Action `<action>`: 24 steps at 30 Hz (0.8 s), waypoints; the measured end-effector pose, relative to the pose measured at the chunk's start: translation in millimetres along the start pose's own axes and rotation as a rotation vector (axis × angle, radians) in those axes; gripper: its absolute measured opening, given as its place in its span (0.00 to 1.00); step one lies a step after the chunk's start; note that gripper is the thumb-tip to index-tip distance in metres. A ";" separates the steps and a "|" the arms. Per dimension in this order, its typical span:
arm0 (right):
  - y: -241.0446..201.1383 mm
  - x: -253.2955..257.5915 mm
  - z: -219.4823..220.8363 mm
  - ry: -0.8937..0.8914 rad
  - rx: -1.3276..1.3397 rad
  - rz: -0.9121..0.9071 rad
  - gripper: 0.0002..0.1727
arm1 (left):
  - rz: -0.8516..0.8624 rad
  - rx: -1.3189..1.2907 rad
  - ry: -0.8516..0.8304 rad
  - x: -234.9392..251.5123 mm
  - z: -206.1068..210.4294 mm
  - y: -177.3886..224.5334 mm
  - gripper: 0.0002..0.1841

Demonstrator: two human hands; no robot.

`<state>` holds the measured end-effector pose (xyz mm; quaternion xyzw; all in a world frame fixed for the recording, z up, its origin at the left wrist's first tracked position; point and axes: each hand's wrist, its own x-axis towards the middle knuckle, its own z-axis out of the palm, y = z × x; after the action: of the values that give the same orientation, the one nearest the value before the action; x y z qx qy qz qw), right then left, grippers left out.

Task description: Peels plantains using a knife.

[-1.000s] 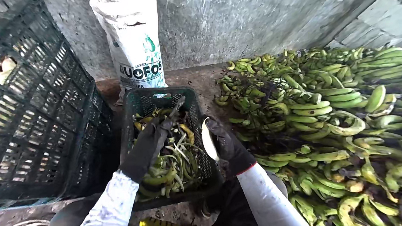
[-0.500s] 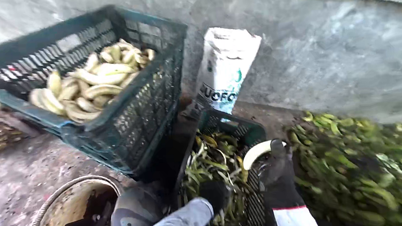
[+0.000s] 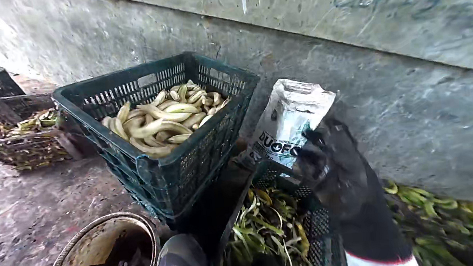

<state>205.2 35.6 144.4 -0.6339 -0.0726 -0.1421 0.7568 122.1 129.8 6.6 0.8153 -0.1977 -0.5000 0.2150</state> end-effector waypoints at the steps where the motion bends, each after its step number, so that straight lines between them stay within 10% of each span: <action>1: 11.0 -20.6 -27.6 0.081 -0.019 0.022 0.29 | 0.023 0.103 0.038 22.9 0.9 0.9 0.26; 7: 73.3 -156.4 -148.5 0.582 -0.323 0.371 0.20 | 0.403 -0.184 0.438 62.4 -12.5 -14.9 0.37; 14: 76.8 -191.8 -130.1 0.208 0.498 0.242 0.28 | 0.970 -0.934 0.544 4.0 -29.8 41.2 0.39; 19: 76.2 -160.5 -137.2 0.128 0.717 0.164 0.26 | 0.862 -0.910 0.574 1.1 -10.7 45.8 0.39; 24: 56.6 -151.9 -154.1 0.486 0.236 0.167 0.24 | 0.741 -0.751 0.744 -3.9 8.0 29.0 0.31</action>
<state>67.7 -87.9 18.6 -0.4925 0.1476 -0.2177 0.8296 110.2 106.7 22.1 0.6812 -0.1900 -0.1116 0.6982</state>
